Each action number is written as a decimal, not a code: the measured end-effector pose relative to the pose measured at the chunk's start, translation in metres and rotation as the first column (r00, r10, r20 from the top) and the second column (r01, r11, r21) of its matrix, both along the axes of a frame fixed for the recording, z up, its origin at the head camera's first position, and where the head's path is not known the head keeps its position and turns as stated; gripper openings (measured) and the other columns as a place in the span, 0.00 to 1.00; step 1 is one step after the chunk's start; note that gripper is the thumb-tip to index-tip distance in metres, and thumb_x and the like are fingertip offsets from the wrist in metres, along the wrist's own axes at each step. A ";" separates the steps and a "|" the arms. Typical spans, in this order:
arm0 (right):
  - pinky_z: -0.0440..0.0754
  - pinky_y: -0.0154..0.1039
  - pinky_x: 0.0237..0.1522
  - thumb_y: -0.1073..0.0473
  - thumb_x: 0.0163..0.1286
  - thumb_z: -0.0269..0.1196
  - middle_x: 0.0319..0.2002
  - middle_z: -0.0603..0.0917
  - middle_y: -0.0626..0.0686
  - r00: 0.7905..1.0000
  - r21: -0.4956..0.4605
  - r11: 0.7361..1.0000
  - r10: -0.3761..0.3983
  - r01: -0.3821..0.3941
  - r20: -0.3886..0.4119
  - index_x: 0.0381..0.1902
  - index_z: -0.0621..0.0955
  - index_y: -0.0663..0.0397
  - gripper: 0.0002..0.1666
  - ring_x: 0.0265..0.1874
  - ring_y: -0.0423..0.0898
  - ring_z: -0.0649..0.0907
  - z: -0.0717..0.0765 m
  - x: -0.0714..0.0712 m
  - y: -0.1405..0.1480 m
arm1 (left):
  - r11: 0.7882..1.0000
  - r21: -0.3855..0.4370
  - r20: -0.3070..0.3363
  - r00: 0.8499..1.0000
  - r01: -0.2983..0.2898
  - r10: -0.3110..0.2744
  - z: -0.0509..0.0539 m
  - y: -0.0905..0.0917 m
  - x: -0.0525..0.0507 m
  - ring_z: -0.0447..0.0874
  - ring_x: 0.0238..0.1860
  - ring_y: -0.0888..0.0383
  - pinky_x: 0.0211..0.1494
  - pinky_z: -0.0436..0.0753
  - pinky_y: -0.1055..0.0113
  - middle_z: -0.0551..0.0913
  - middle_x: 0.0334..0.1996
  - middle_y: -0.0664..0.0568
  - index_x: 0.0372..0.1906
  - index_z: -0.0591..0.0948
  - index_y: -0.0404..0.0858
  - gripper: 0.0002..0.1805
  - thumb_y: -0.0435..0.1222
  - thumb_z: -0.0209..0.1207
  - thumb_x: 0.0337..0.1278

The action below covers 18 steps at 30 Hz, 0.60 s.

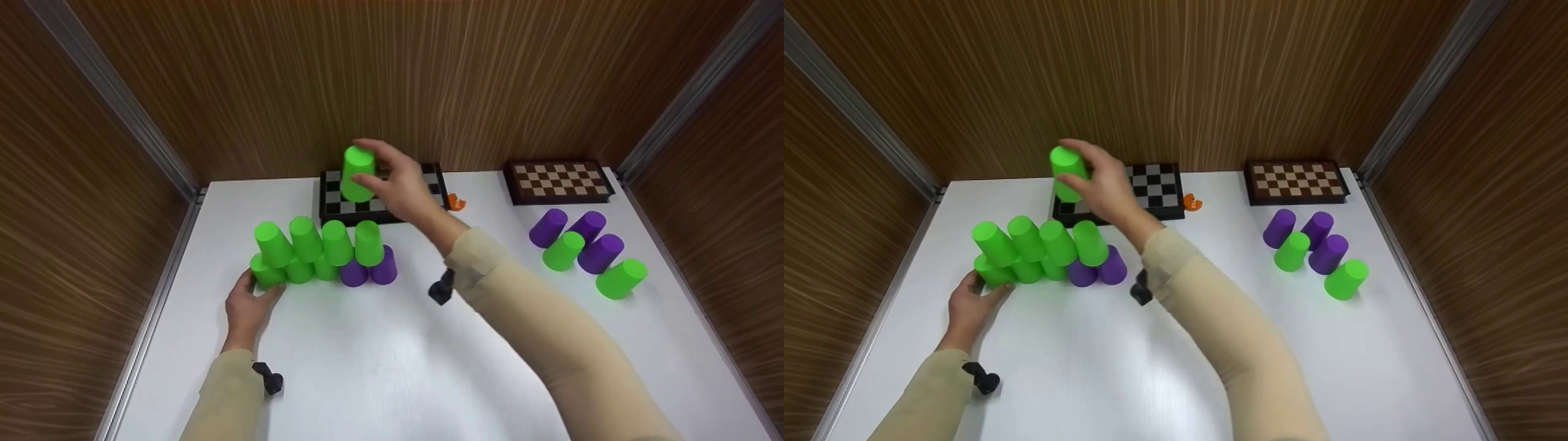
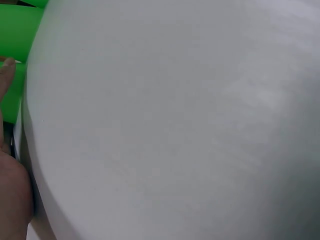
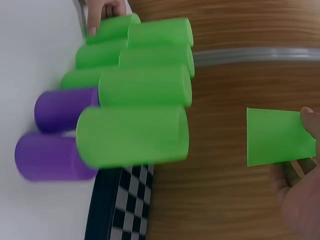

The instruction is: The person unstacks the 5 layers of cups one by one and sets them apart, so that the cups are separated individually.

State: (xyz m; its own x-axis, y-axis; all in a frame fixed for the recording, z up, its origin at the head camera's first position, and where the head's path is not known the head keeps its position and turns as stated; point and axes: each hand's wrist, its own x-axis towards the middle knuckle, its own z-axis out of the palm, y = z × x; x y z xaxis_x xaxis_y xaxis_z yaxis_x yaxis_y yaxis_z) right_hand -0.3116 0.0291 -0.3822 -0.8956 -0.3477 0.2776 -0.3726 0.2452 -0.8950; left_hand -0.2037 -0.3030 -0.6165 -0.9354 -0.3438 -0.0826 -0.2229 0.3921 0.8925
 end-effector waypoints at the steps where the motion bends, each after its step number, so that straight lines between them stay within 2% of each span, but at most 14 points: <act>1: 0.86 0.39 0.60 0.57 0.75 0.71 0.64 0.81 0.52 1.000 0.000 1.000 -0.015 0.015 0.002 0.76 0.75 0.41 0.34 0.61 0.48 0.82 0.000 -0.001 0.009 | 1.000 0.000 -0.001 1.000 0.001 -0.001 0.000 -0.001 0.000 0.61 0.81 0.41 0.84 0.63 0.53 0.67 0.79 0.38 0.79 0.68 0.36 0.43 0.42 0.74 0.64; 8: 0.84 0.45 0.66 0.57 0.76 0.70 0.65 0.81 0.52 0.992 0.016 0.992 -0.125 0.124 0.015 0.76 0.75 0.44 0.33 0.64 0.48 0.81 -0.007 0.001 0.072 | 1.000 0.006 -0.003 1.000 0.017 -0.017 0.002 -0.002 -0.001 0.61 0.81 0.40 0.84 0.63 0.52 0.66 0.79 0.36 0.80 0.66 0.33 0.46 0.41 0.75 0.63; 18: 0.81 0.54 0.69 0.60 0.75 0.70 0.68 0.79 0.54 0.964 0.049 0.963 -0.266 0.265 0.017 0.76 0.74 0.47 0.34 0.69 0.53 0.78 -0.030 0.019 0.144 | 1.000 0.006 0.002 1.000 0.020 -0.020 0.003 -0.003 -0.002 0.61 0.80 0.39 0.84 0.62 0.51 0.66 0.79 0.35 0.80 0.65 0.32 0.46 0.41 0.74 0.64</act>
State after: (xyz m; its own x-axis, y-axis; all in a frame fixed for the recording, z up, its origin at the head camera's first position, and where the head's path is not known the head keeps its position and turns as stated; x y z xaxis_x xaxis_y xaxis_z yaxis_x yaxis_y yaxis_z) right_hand -0.2929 0.1730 -0.4117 -0.9634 -0.1082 0.2453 -0.2681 0.3736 -0.8880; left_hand -0.2055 -0.3057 -0.6131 -0.9420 -0.3244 -0.0863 -0.2168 0.3914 0.8943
